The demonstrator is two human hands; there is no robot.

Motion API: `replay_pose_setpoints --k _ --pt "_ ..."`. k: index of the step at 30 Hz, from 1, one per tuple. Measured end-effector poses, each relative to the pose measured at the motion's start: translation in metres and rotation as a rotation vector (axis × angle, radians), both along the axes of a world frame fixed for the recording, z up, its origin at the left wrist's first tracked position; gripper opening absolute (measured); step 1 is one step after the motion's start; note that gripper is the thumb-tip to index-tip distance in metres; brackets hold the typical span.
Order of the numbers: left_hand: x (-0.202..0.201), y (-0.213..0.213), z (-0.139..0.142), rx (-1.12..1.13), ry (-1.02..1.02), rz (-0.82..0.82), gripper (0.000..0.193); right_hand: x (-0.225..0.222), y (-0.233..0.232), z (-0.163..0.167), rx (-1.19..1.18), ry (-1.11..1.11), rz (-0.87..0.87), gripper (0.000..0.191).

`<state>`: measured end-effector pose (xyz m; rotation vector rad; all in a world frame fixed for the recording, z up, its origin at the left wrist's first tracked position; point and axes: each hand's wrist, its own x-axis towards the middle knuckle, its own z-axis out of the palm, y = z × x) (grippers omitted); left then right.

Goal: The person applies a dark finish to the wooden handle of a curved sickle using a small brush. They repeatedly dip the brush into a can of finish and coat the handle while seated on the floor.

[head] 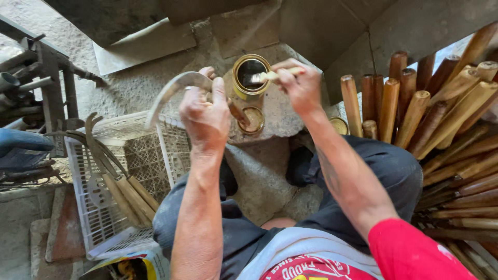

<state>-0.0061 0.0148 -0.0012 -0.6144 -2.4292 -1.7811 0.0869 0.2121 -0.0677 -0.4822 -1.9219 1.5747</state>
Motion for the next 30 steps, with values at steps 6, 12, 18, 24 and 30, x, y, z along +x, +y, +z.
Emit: replay_pose_setpoints --k 6,12,18,24,30 --pt "0.008 0.017 -0.002 0.047 0.088 -0.078 0.012 -0.078 0.009 -0.004 0.522 -0.517 0.028 0.017" --pt "0.003 0.023 0.002 0.113 -0.005 -0.157 0.014 -0.097 0.007 -0.001 0.619 -0.715 0.075 0.019" --pt "0.005 0.024 0.006 0.13 -0.104 -0.169 0.019 -0.06 0.032 0.008 0.428 -0.281 0.146 0.018" --pt "0.002 0.028 -0.002 0.109 -0.065 -0.172 0.012 -0.02 0.033 0.001 0.138 -0.088 0.017 0.016" --pt "0.0 0.024 -0.01 0.099 0.065 -0.173 0.007 0.004 0.031 -0.018 -0.074 -0.019 -0.021 0.017"
